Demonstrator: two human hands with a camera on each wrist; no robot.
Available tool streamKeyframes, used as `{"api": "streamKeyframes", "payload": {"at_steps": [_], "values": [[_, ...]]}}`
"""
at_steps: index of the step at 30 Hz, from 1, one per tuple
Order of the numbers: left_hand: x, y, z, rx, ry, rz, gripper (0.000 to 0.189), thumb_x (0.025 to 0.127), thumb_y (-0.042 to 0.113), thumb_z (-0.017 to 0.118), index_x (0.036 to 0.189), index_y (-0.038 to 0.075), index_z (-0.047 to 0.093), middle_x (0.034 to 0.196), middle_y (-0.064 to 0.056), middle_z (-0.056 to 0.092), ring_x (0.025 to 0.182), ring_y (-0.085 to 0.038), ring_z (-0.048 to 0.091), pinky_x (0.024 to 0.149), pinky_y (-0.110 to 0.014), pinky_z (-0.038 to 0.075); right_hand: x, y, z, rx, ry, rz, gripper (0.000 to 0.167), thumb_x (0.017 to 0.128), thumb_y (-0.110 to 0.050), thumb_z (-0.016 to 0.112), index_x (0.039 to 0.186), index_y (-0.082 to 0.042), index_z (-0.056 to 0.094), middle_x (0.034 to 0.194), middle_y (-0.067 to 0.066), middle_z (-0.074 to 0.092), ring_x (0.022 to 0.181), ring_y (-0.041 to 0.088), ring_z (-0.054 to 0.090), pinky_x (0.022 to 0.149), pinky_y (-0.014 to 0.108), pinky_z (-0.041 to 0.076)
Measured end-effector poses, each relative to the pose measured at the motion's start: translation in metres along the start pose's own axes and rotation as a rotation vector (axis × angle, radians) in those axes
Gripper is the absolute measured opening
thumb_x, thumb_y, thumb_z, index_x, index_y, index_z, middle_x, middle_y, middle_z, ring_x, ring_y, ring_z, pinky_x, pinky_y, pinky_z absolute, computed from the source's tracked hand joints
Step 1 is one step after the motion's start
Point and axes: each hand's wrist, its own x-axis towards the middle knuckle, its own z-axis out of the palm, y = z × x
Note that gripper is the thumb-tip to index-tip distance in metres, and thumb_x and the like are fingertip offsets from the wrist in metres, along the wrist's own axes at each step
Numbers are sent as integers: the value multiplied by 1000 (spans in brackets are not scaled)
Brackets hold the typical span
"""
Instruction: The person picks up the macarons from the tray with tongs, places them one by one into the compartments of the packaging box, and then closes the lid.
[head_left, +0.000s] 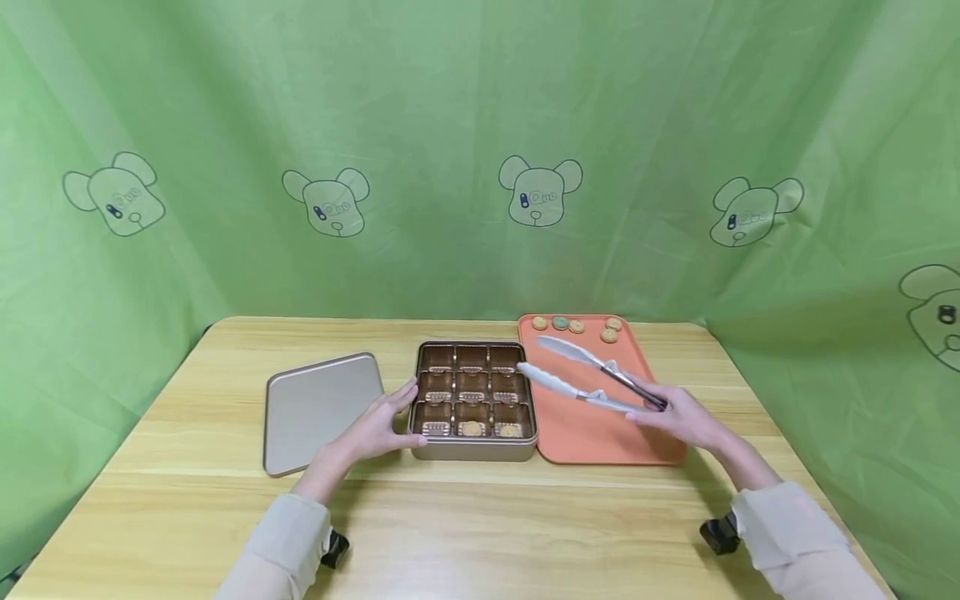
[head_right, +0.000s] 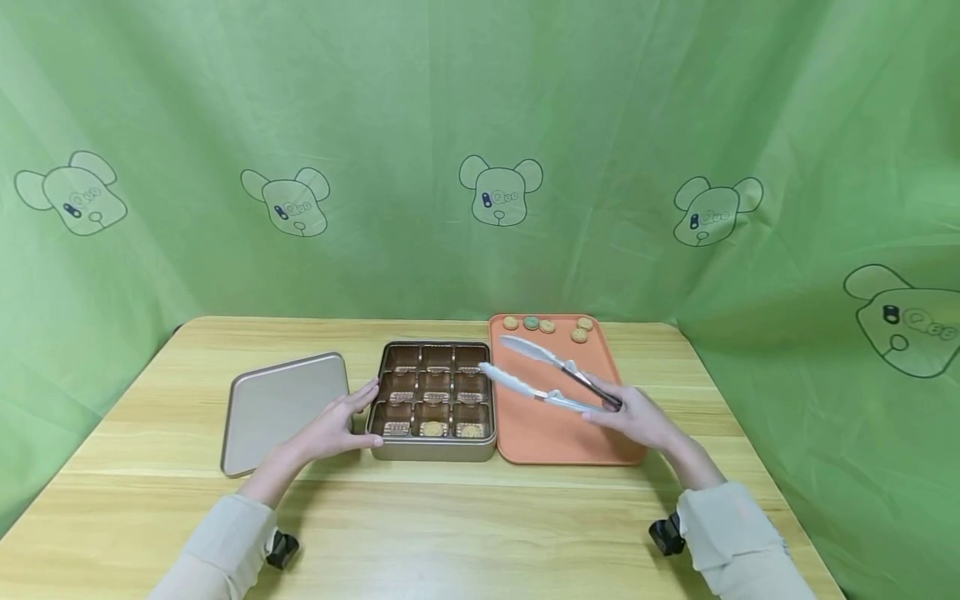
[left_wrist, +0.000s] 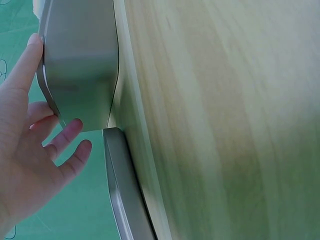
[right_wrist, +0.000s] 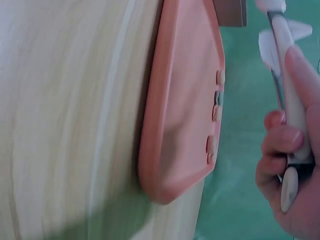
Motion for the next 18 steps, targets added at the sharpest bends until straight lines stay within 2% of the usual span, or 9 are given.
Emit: {"api": "streamKeyframes", "payload": {"at_steps": [4, 9, 10, 11, 13, 15, 17, 18], "values": [[0, 0, 0, 2, -2, -5, 91, 73, 38, 73, 140, -3, 26, 150, -13, 16, 132, -44, 23, 109, -52, 18, -3, 2, -4, -95, 91, 98, 67, 84, -22, 66, 138, 3, 34, 61, 1, 40, 47, 4, 31, 39, 21, 32], [-1, 1, 0, 8, 1, -6, 92, 73, 39, 73, 140, -3, 26, 150, -13, 16, 131, -44, 23, 109, -53, 18, -5, 7, -7, -202, 147, 210, 73, 86, -31, 63, 141, 0, 27, 59, 0, 38, 46, 6, 29, 40, 23, 33], [-1, 1, 0, 8, 2, -8, 92, 73, 39, 73, 140, -3, 26, 150, -13, 16, 132, -44, 23, 109, -53, 17, -6, 8, -7, -213, 147, 238, 74, 86, -33, 62, 142, 0, 25, 59, 2, 38, 45, 8, 29, 40, 24, 34], [-1, 1, 0, 6, 1, -11, 91, 73, 39, 73, 140, -2, 26, 150, -12, 16, 132, -44, 22, 109, -53, 17, -7, 9, -8, -220, 148, 260, 75, 87, -35, 61, 142, 0, 24, 62, 10, 45, 46, 11, 30, 42, 26, 35], [-1, 0, 0, 6, 1, -13, 91, 73, 39, 72, 140, -3, 26, 150, -13, 16, 132, -44, 22, 109, -53, 16, -8, 9, -9, -235, 141, 316, 78, 87, -39, 58, 142, 0, 21, 81, 31, 56, 53, 22, 45, 48, 31, 42], [-1, 1, 0, 2, 0, -14, 91, 73, 39, 73, 140, -3, 26, 150, -13, 16, 132, -44, 22, 109, -53, 16, -10, 10, -10, -254, 130, 357, 80, 88, -44, 56, 142, 1, 19, 110, 45, 46, 70, 37, 53, 56, 40, 46], [-1, 1, 0, 1, 0, -13, 91, 73, 39, 73, 140, -3, 26, 150, -13, 16, 132, -44, 22, 109, -53, 17, -11, 11, -11, -267, 119, 387, 81, 88, -45, 54, 141, 3, 18, 127, 45, 33, 81, 43, 51, 59, 42, 45], [0, 0, 0, 3, 1, -11, 92, 73, 39, 73, 140, -3, 26, 150, -13, 16, 132, -44, 23, 109, -53, 18, -12, 11, -11, -280, 116, 403, 82, 88, -47, 54, 141, 4, 18, 126, 44, 36, 82, 42, 52, 59, 40, 45]]}}
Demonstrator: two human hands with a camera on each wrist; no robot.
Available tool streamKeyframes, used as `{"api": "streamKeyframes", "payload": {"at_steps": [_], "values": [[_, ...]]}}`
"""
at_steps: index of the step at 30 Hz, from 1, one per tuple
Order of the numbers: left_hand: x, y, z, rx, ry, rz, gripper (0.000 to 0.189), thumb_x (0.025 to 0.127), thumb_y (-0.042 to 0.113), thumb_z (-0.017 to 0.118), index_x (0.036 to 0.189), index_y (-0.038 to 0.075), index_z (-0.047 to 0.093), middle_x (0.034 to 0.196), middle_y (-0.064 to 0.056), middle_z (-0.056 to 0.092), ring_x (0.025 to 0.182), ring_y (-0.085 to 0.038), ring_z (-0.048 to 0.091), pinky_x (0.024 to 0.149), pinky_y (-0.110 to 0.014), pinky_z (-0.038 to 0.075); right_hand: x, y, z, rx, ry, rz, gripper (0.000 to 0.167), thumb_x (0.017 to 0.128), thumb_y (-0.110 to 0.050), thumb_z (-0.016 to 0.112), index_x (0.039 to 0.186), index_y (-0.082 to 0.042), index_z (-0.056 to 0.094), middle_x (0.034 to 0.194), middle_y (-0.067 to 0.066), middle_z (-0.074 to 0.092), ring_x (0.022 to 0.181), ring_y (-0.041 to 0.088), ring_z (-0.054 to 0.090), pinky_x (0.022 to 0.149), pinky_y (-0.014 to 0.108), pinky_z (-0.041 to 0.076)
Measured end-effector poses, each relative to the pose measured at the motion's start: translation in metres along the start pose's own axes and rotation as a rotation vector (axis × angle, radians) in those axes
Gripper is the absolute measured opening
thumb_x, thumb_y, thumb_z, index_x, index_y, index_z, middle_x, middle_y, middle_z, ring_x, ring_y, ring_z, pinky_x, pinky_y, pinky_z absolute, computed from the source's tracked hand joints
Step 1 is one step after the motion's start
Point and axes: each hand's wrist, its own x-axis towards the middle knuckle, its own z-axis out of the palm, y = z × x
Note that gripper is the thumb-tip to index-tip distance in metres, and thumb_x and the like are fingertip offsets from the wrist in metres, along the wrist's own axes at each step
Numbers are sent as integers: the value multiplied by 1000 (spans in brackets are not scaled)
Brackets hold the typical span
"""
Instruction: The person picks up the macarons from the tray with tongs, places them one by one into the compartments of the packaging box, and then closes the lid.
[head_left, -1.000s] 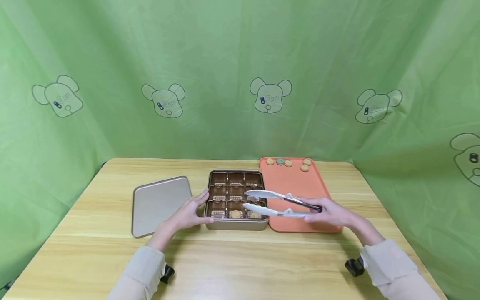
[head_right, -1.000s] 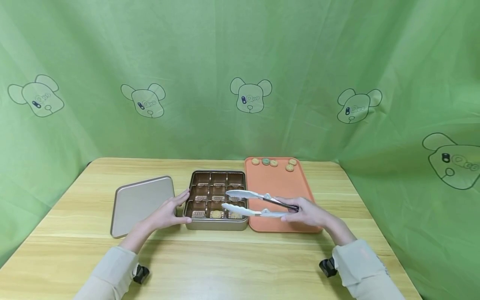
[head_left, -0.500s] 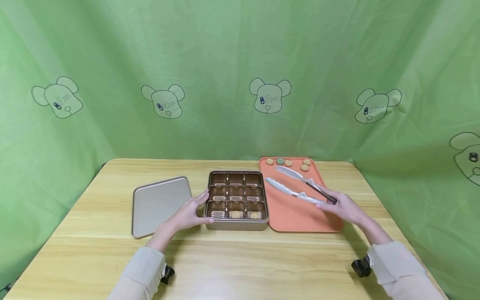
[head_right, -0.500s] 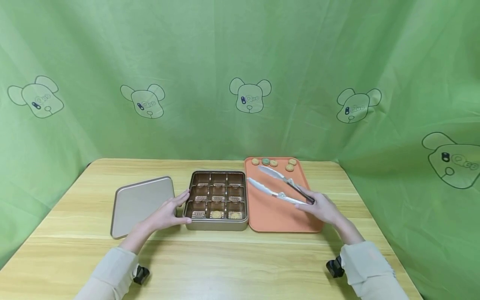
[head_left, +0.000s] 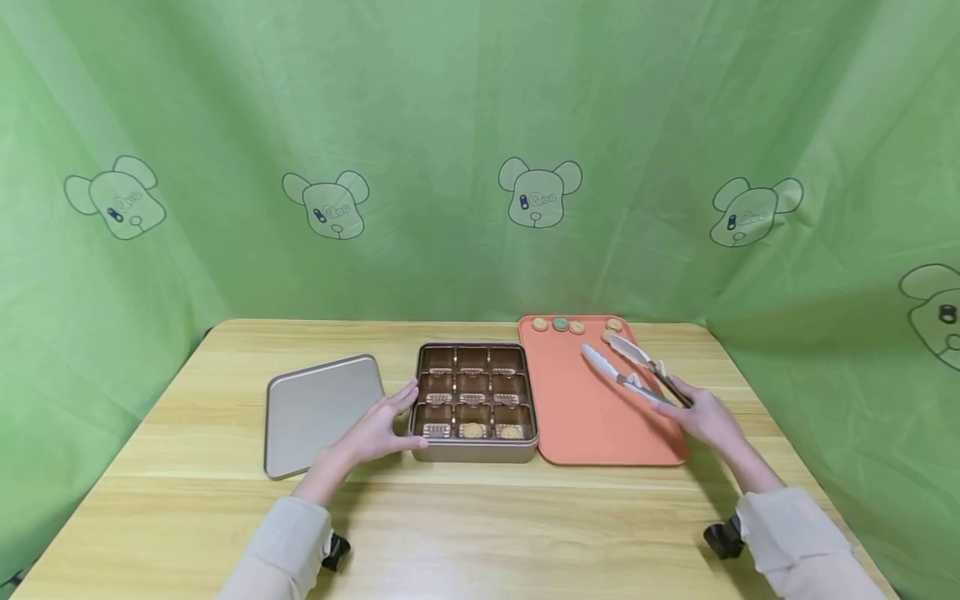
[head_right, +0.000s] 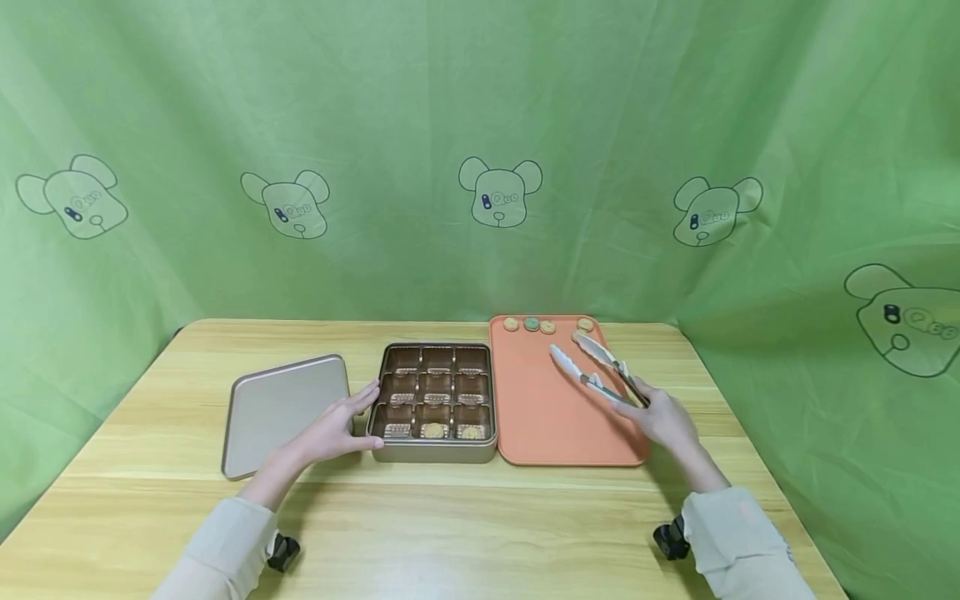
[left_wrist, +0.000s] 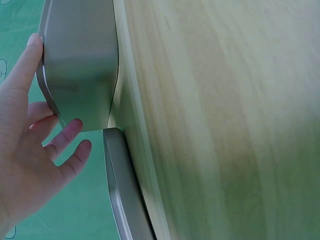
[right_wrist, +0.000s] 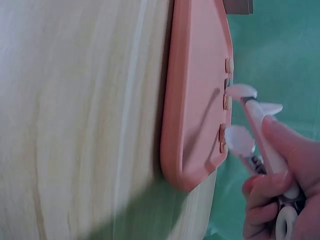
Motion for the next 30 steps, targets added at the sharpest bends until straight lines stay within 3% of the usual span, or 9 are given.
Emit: {"api": "streamKeyframes", "payload": {"at_steps": [3, 5, 7, 10, 12, 15, 30], "values": [[0, -1, 0, -1, 2, 3, 91, 73, 39, 73, 140, -3, 26, 150, -13, 16, 132, -43, 23, 109, -53, 17, 0, 1, 0, -26, -10, 28, 83, 87, -49, 53, 141, 5, 19, 116, 41, 45, 67, 30, 47, 49, 31, 35], [0, -1, 0, -1, 5, 6, 91, 73, 39, 73, 139, -3, 27, 150, -14, 16, 132, -43, 23, 109, -53, 17, 0, 1, 0, -47, -11, 38, 84, 87, -50, 52, 140, 6, 19, 115, 41, 45, 67, 29, 47, 49, 30, 34], [-1, -1, 0, -4, 6, 5, 91, 73, 38, 73, 139, -3, 27, 150, -14, 16, 132, -43, 23, 109, -53, 17, 0, 0, 0, -67, -15, 46, 84, 87, -51, 51, 140, 6, 20, 118, 42, 43, 73, 34, 49, 52, 33, 38], [-1, -1, 0, -4, 9, 4, 91, 73, 39, 73, 139, -3, 27, 150, -14, 16, 132, -44, 23, 109, -53, 18, 3, -2, 0, -79, -27, 62, 84, 88, -51, 50, 139, 8, 19, 127, 45, 32, 93, 49, 49, 67, 48, 46], [-2, -1, 0, -3, 6, 3, 91, 73, 39, 73, 140, -3, 27, 150, -14, 16, 132, -43, 23, 109, -53, 17, 6, -3, 0, -83, -38, 73, 85, 88, -51, 49, 139, 9, 18, 129, 45, 27, 107, 56, 41, 79, 58, 43], [-2, -1, 0, 0, 3, 6, 91, 73, 38, 73, 140, -4, 26, 150, -14, 16, 132, -43, 23, 109, -53, 16, 11, -5, 0, -78, -45, 87, 85, 89, -50, 49, 138, 11, 17, 130, 44, 26, 114, 60, 31, 91, 64, 35], [1, -4, 1, 11, -1, 28, 91, 74, 39, 72, 140, -3, 25, 150, -13, 16, 133, -40, 23, 110, -54, 15, 28, -7, 5, -83, -10, 149, 84, 89, -54, 44, 141, 5, 16, 133, 41, 23, 116, 60, 26, 95, 65, 30]]}}
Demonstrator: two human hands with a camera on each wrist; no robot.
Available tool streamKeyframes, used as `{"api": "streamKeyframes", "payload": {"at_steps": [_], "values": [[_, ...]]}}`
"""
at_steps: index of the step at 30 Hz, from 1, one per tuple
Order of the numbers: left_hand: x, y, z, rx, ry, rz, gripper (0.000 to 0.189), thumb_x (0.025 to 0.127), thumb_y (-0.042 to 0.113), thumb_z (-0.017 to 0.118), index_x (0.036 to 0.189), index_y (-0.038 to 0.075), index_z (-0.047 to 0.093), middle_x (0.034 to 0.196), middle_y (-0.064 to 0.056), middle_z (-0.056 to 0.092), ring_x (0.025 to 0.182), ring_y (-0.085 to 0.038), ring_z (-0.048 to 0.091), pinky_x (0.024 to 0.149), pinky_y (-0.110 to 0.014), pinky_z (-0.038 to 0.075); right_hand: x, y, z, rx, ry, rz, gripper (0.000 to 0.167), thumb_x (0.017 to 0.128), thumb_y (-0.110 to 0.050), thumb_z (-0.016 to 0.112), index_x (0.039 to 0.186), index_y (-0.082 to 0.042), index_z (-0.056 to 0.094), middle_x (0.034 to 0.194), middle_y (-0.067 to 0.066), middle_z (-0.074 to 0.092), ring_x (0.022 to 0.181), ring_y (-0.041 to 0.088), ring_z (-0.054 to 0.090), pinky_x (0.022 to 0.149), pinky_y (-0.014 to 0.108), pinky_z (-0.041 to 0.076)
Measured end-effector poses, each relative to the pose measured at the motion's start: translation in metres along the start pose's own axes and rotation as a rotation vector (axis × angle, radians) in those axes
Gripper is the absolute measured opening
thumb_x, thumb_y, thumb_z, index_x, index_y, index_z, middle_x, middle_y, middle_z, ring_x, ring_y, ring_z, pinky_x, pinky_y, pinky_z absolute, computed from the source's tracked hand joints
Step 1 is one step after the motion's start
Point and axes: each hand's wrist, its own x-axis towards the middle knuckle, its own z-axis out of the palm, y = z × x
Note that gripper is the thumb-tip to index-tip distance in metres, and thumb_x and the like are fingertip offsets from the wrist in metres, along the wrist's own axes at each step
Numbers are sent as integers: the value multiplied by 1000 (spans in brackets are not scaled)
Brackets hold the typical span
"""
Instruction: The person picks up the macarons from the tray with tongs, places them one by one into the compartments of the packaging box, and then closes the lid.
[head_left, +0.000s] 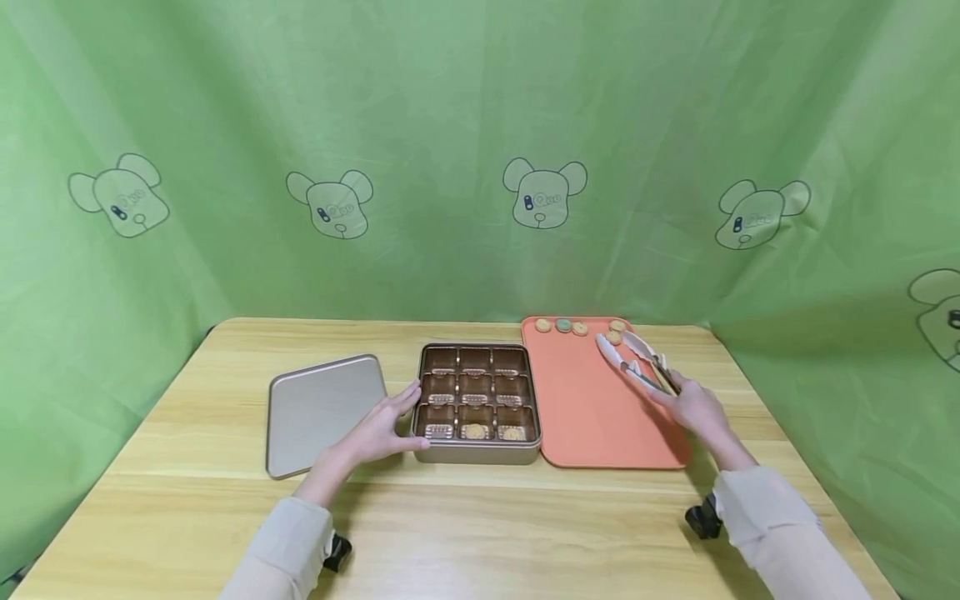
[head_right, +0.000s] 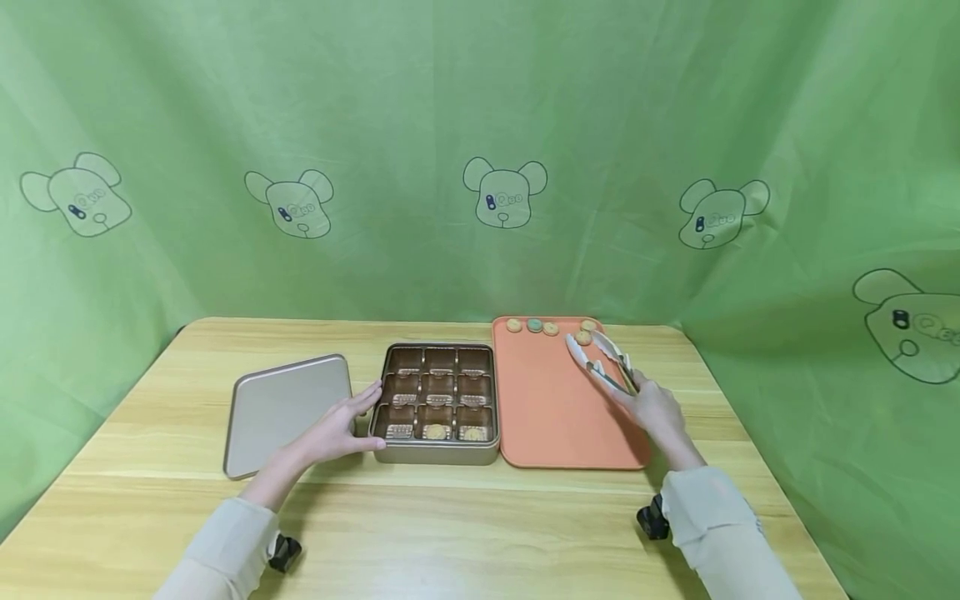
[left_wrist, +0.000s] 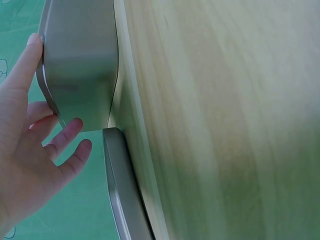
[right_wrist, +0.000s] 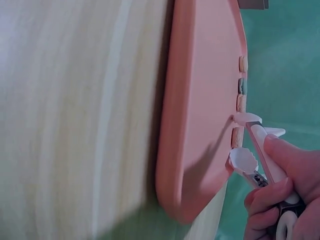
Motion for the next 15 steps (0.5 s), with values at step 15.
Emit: {"api": "streamKeyframes", "payload": {"at_steps": [15], "values": [[0, 5, -1, -21, -8, -29, 90, 74, 36, 72, 139, -4, 25, 150, -14, 15, 132, -43, 23, 110, -51, 16, -4, 7, 9, -47, 76, -59, 73, 91, -47, 45, 140, 3, 23, 128, 42, 32, 110, 59, 36, 86, 62, 39]]}}
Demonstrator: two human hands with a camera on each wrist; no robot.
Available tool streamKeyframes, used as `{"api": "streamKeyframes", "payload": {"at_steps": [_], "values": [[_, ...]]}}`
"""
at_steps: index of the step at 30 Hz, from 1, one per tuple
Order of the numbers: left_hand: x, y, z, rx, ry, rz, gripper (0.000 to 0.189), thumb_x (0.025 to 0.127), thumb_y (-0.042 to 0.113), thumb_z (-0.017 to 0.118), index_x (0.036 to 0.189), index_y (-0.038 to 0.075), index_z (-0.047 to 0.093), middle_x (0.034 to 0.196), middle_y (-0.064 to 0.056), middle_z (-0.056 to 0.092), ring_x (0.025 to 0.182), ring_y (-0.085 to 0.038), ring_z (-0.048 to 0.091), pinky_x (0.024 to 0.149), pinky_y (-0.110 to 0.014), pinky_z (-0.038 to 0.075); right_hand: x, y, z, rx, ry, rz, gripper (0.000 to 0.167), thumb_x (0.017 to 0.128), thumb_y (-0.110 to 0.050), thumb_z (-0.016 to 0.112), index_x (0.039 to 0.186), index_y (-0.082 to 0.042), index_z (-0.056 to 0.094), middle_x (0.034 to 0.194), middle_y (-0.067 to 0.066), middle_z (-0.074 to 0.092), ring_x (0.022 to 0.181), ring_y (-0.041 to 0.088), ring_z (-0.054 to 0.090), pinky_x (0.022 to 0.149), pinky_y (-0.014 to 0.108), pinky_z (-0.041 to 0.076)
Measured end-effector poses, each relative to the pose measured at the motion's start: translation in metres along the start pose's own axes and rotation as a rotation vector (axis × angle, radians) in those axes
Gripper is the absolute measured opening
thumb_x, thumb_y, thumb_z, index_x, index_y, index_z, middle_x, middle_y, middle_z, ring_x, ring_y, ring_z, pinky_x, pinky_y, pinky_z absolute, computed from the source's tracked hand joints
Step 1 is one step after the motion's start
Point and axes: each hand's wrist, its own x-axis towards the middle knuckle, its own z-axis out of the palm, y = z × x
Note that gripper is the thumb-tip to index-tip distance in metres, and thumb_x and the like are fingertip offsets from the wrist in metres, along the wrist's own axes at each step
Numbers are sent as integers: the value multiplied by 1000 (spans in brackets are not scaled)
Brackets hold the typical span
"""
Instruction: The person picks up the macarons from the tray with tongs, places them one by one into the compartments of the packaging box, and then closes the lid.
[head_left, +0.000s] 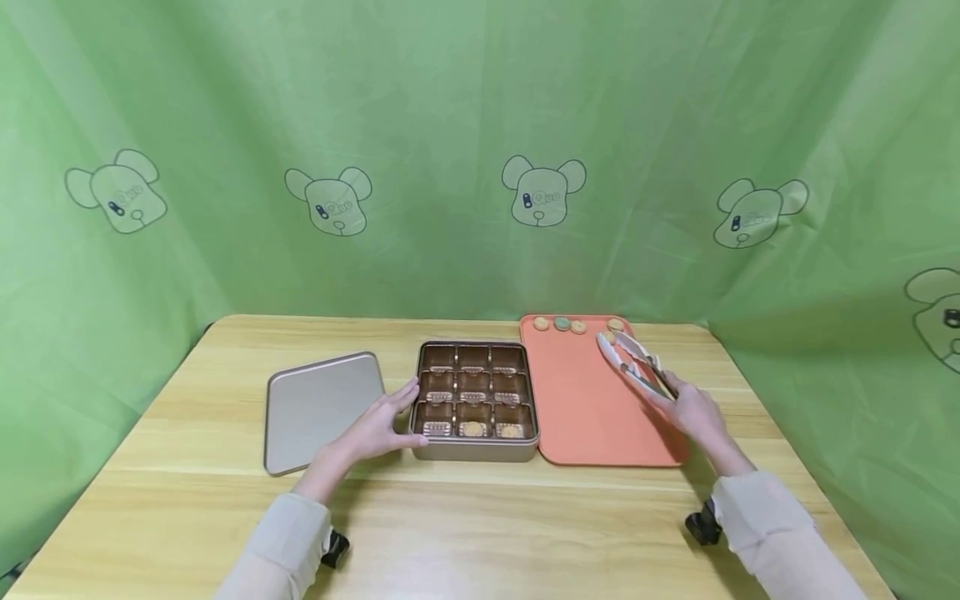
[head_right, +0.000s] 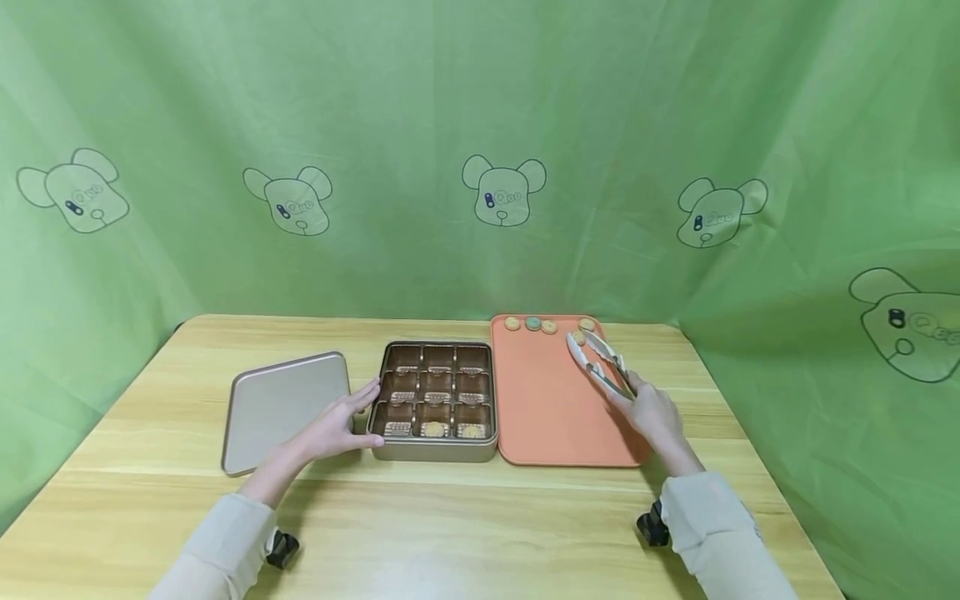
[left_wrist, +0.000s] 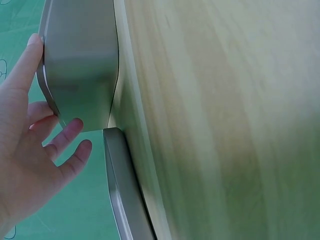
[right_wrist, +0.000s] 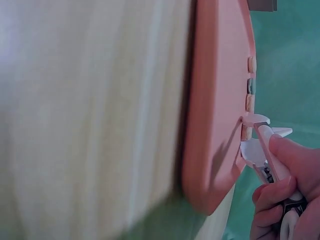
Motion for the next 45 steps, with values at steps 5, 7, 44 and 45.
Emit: {"api": "streamKeyframes", "payload": {"at_steps": [5, 7, 44, 45], "values": [[1, 0, 0, 3, -7, -3, 91, 74, 36, 72, 140, -3, 24, 150, -13, 15, 132, -42, 23, 110, -51, 16, -5, 11, 5, 29, 6, -18, 73, 91, -49, 44, 141, 0, 24, 129, 41, 31, 111, 59, 36, 85, 63, 39], [1, 1, -1, 6, -6, -2, 91, 74, 36, 72, 140, -3, 25, 150, -13, 15, 132, -43, 23, 110, -50, 16, -7, 15, 5, 45, 8, -33, 74, 91, -51, 44, 141, 0, 24, 130, 42, 31, 111, 59, 35, 85, 64, 39], [-1, 1, -1, 7, 1, 19, 90, 74, 37, 72, 139, -5, 26, 150, -15, 16, 131, -44, 23, 109, -55, 16, -35, -13, 14, 377, -15, -617, 56, 83, -9, 65, 133, 2, 42, 63, 2, 44, 55, 0, 34, 45, 19, 38], [-1, 1, -1, 10, 2, 19, 90, 74, 37, 72, 139, -5, 26, 150, -15, 16, 131, -44, 23, 109, -54, 16, -37, -18, 15, 369, -11, -635, 56, 83, -10, 66, 133, 1, 43, 63, 0, 45, 55, 0, 35, 45, 18, 38]]}}
